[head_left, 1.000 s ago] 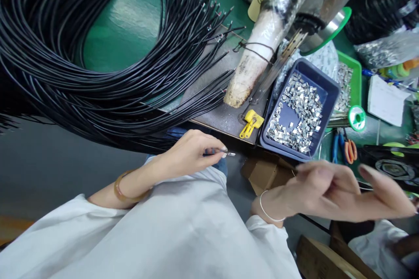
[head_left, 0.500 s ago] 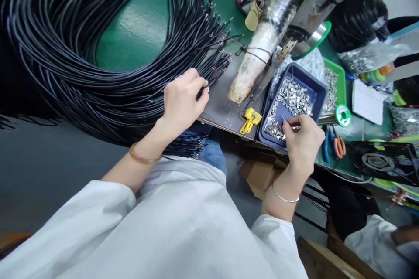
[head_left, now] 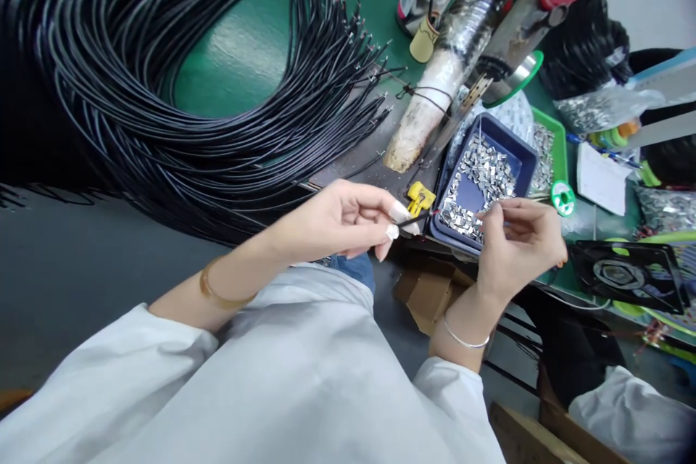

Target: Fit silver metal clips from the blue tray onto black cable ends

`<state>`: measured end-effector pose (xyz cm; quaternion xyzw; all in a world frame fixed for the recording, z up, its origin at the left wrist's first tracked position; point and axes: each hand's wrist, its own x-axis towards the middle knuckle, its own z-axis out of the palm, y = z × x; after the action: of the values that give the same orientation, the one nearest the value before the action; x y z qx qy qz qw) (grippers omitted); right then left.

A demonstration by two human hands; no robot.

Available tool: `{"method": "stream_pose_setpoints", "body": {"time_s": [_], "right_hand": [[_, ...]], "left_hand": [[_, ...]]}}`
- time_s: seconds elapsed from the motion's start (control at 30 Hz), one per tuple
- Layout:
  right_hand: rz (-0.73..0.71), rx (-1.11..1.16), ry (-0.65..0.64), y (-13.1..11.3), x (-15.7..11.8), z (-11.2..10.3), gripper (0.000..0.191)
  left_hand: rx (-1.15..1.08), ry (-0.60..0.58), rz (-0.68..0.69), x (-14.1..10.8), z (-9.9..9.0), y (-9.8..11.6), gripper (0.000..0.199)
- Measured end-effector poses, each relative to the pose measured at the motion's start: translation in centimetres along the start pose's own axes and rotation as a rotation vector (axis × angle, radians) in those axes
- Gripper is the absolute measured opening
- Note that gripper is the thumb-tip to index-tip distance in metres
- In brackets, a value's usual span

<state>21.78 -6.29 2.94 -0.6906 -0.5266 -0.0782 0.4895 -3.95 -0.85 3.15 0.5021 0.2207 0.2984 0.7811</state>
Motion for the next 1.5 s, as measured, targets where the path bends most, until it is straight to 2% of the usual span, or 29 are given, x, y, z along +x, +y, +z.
{"method": "stream_pose_setpoints", "body": {"time_s": [0.03, 0.1, 0.2, 0.27, 0.4, 0.63, 0.87, 1.07, 1.2, 1.33, 1.4, 1.5], "right_hand": [[0.042, 0.112, -0.037, -1.0, -0.6, 0.1, 0.018], [0.102, 0.314, -0.149, -2.5, -1.9, 0.4, 0.020], [0.103, 0.435, -0.293, -3.7, -3.7, 1.5, 0.016], [0.049, 0.420, -0.263, -3.9, -4.6, 2.4, 0.012], [-0.023, 0.402, -0.210, -3.8, -5.2, 3.6, 0.008], [-0.076, 0.330, -0.188, -3.7, -4.9, 3.8, 0.008], [0.018, 0.382, -0.352, -3.6, -5.2, 4.1, 0.006], [0.008, 0.421, -0.319, -3.5, -5.3, 4.2, 0.010], [-0.125, 0.289, -0.323, -3.1, -5.2, 3.6, 0.015], [-0.255, 0.161, -0.357, -3.0, -4.8, 2.8, 0.019], [-0.247, 0.143, -0.368, -3.1, -4.8, 2.7, 0.018], [-0.094, 0.242, -0.366, -3.6, -5.2, 2.9, 0.012]], "left_hand": [[-0.059, 0.005, -0.051, 0.2, 0.4, -0.6, 0.014], [-0.130, 0.116, -0.073, 0.9, 0.7, -2.2, 0.016], [-0.127, 0.208, -0.043, 1.8, 0.5, -4.3, 0.018], [-0.086, 0.231, -0.006, 2.0, 0.6, -4.7, 0.019], [0.007, 0.293, 0.065, 2.2, 1.1, -4.1, 0.016], [0.102, 0.294, 0.066, 2.5, 1.3, -3.8, 0.020], [0.115, 0.338, 0.122, 2.6, 1.4, -4.5, 0.017], [0.165, 0.352, 0.212, 2.8, 1.5, -4.8, 0.009], [0.333, 0.379, 0.275, 2.7, 1.4, -4.8, 0.008], [0.695, 0.361, 0.448, 2.5, 1.2, -5.2, 0.013], [0.892, 0.348, 0.559, 2.5, 1.1, -5.7, 0.020], [1.009, 0.347, 0.655, 2.3, 1.4, -6.3, 0.022]]}}
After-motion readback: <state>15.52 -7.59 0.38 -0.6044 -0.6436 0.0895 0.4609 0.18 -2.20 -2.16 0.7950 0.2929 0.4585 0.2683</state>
